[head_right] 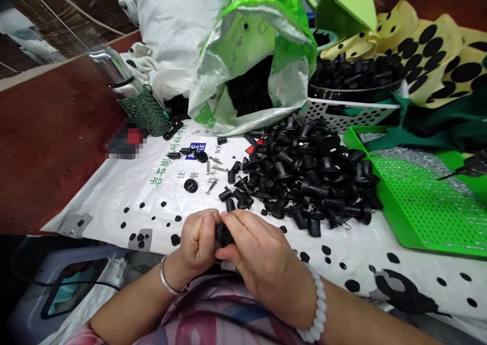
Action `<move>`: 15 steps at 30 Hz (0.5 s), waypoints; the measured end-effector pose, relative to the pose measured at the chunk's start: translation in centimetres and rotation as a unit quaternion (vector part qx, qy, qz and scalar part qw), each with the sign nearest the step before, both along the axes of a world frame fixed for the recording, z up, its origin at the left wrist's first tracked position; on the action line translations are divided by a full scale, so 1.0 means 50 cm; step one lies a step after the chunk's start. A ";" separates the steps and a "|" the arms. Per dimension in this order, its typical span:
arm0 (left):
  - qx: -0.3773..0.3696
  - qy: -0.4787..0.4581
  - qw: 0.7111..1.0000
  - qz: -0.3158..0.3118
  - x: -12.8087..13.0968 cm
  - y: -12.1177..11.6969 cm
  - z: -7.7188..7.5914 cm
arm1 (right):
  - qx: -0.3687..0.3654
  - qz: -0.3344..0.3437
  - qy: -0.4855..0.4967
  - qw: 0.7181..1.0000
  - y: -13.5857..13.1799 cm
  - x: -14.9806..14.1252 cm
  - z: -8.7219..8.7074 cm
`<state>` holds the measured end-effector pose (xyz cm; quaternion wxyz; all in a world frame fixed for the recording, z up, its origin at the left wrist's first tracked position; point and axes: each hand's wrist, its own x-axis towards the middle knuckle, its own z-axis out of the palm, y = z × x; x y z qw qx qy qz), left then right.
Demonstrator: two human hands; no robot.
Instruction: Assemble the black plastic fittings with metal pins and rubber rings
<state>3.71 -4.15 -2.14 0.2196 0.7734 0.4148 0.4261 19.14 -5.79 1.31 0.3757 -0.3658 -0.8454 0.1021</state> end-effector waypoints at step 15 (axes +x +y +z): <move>-0.118 -0.153 0.980 0.039 0.002 -0.002 -0.001 | -0.191 -0.057 0.136 0.970 0.000 -0.023 -0.005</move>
